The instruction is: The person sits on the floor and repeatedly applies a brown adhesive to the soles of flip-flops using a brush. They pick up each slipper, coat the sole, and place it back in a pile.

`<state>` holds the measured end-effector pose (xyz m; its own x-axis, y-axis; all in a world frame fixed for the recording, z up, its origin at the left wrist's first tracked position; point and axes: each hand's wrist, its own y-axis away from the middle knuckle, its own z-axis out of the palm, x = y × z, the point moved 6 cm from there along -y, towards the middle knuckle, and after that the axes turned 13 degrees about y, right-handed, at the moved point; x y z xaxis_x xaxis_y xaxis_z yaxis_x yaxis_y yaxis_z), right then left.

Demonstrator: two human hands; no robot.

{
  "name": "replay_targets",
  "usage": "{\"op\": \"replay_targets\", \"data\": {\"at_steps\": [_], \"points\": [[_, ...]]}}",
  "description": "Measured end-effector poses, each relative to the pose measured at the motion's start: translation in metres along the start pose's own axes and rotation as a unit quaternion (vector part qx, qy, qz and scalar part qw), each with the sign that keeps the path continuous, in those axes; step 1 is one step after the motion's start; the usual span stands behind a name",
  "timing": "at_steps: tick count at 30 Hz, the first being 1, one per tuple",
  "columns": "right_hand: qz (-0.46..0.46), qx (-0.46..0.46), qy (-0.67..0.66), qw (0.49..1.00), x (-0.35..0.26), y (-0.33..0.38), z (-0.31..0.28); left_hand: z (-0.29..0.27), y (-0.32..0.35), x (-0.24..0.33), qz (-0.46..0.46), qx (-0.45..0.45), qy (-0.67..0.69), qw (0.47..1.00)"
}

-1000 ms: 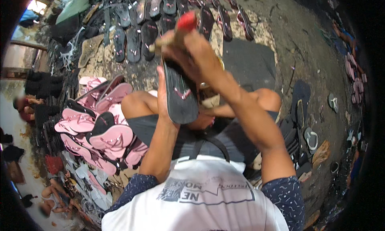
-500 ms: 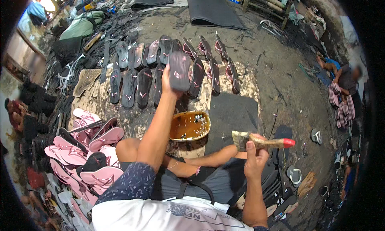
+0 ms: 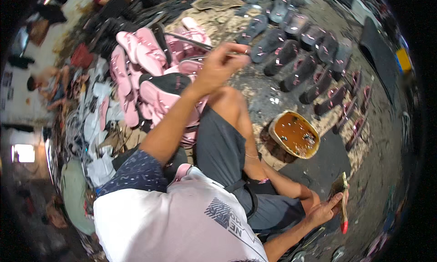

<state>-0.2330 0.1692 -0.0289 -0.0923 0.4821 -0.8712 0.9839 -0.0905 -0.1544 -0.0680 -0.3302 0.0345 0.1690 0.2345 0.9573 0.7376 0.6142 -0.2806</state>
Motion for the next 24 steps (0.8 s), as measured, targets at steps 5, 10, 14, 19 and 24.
{"op": "replay_targets", "data": {"at_steps": [5, 10, 14, 19, 24], "points": [[-0.055, -0.075, 0.018, 0.996, -0.032, -0.007, 0.035, -0.187, 0.102, 0.029, -0.044, 0.141, -0.397, 0.906], [-0.133, -0.125, 0.023, 0.983, -0.072, -0.006, 0.071, -0.238, 0.103, -0.026, -0.164, -0.091, -0.561, 0.806], [-0.162, -0.107, -0.009, 0.981, -0.070, -0.008, 0.069, -0.244, 0.100, 0.006, -0.330, -0.213, -0.566, 0.725], [-0.017, -0.116, 0.014, 0.993, -0.018, -0.015, 0.077, -0.309, 0.141, 0.059, -0.197, 0.069, -0.430, 0.878], [-0.081, -0.163, -0.090, 0.979, -0.031, -0.012, 0.119, -0.292, 0.185, 0.047, -0.154, 0.251, -0.179, 0.939]]}}
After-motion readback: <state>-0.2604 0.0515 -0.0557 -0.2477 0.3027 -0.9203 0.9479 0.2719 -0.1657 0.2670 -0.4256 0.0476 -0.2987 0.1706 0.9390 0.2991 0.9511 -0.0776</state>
